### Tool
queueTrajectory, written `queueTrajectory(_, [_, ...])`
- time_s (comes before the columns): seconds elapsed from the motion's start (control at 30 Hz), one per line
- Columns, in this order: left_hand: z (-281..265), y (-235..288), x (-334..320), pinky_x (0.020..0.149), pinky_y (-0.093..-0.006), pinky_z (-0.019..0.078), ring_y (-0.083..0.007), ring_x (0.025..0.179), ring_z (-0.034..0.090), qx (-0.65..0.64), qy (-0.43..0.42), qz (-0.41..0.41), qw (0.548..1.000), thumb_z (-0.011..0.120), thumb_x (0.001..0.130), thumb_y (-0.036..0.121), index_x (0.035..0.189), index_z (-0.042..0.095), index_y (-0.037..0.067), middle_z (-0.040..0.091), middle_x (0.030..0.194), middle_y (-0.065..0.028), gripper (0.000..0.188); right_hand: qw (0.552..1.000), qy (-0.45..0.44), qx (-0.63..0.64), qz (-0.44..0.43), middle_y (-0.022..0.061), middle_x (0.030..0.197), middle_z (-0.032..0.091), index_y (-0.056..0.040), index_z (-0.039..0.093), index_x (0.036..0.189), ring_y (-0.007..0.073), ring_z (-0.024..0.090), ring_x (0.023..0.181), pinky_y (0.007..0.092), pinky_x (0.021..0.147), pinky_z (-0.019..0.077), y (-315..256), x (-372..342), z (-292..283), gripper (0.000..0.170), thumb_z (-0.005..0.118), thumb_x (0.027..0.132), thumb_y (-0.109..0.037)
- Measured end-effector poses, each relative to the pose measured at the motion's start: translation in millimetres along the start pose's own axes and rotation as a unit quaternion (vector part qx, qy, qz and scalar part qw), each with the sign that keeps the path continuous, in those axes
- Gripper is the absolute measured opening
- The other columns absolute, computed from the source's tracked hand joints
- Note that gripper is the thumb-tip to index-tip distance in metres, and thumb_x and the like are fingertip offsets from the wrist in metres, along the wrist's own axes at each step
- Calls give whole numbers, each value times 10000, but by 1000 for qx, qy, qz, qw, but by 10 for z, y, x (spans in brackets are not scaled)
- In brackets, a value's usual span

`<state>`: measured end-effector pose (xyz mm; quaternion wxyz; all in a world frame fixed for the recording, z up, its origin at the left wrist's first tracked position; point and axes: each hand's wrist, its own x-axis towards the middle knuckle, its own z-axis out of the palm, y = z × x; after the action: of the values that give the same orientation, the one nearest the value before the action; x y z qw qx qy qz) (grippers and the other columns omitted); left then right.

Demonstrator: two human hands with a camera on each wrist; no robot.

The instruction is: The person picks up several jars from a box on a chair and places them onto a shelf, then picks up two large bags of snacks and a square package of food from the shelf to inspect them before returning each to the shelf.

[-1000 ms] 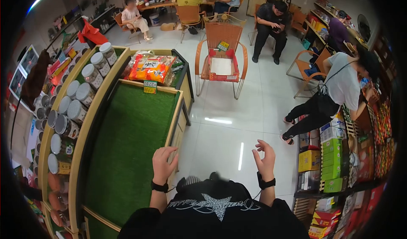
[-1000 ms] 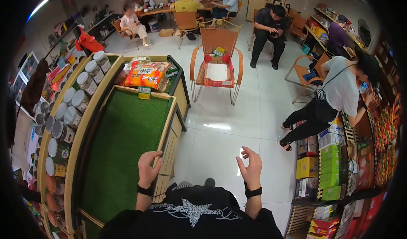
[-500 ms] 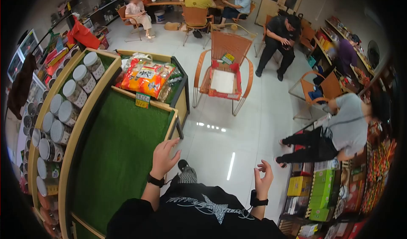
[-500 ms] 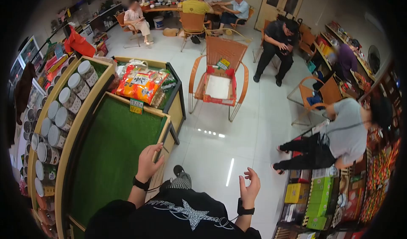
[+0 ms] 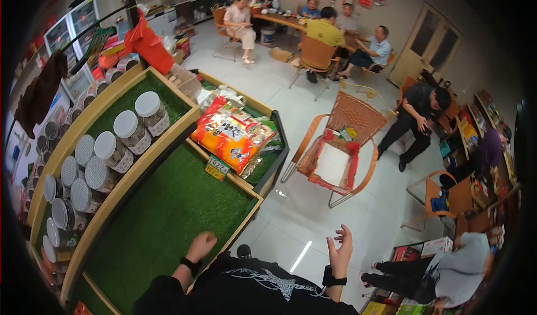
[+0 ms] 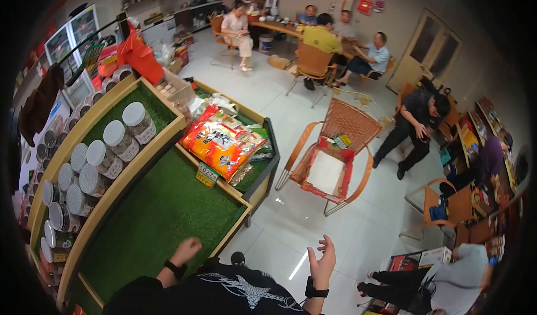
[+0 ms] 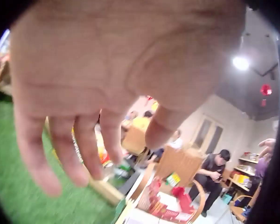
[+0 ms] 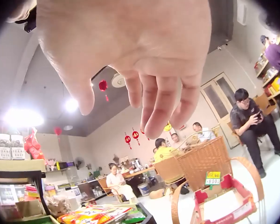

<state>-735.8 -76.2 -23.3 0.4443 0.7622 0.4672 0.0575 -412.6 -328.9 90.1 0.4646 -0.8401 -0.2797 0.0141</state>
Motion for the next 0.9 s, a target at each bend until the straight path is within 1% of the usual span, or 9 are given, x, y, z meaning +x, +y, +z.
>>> queueTrajectory(0.03, [167,-470,-182,696,-403,475,-339,801,604,4,-72,-77,994,541,808,291,866,605,-18,611,809,-206,321,1000,-15,1,0,105,980,580,-34,472,1202,196,548,764,308,712,456,-25,97,79,561,712,705,-130])
queueTrajectory(0.07, [264,-861,-358,694,-411,476,-355,795,600,82,-235,-115,962,514,837,325,970,611,6,612,827,-222,359,999,-38,0,-2,100,978,579,-43,463,1213,185,544,768,303,718,449,-54,213,189,551,694,717,-107])
queueTrajectory(0.1, [704,-1611,-682,742,-435,459,-356,824,588,218,-186,19,958,445,883,365,1101,584,35,598,868,-241,419,998,-60,1,-8,95,976,578,-52,454,1224,175,540,771,298,724,442,-82,362,322,543,676,730,-85])
queueTrajectory(0.13, [1486,-2900,-1072,804,-461,431,-336,863,575,106,-65,-26,992,383,920,364,1218,530,80,594,918,-233,436,997,-74,8,-14,95,976,578,-52,454,1224,175,540,771,298,724,442,-77,524,478,543,676,730,-85])
queueTrajectory(0.17, [1243,-2419,-1076,804,-461,431,-336,863,575,104,-58,-42,992,383,920,364,1218,530,80,594,918,-233,436,994,-106,15,-36,103,977,580,-42,463,1210,191,551,771,307,716,452,-40,676,638,539,689,726,-117])
queueTrajectory(0.3, [1801,-2193,-1325,763,-445,433,-315,830,574,24,-13,-124,992,388,915,362,1173,537,78,593,892,-211,411,960,-239,8,-148,110,983,582,-31,472,1191,218,569,771,323,713,461,-131,1376,1110,531,696,726,-154])
queueTrajectory(0.53, [2512,-1039,-1013,691,-418,438,-279,771,573,-106,98,-237,961,397,907,358,1095,551,74,591,847,-173,373,909,-314,19,-275,104,970,575,-29,460,1202,223,562,765,329,694,458,-339,2871,1839,523,679,743,-148])
queueTrajectory(0.7, [2724,-476,-746,640,-398,441,-253,730,572,-167,153,-292,929,404,900,355,1039,561,72,589,814,-146,352,876,-372,45,-305,98,961,576,-30,464,1201,215,557,780,331,676,455,-579,3603,2169,496,665,764,-149])
queueTrajectory(0.9, [2923,-22,-582,578,-375,444,-223,680,571,-235,199,-355,883,412,893,352,972,572,69,587,775,-113,335,838,-433,31,-329,108,982,570,-36,463,1197,226,556,780,340,691,454,-442,4029,2523,498,666,768,-184])
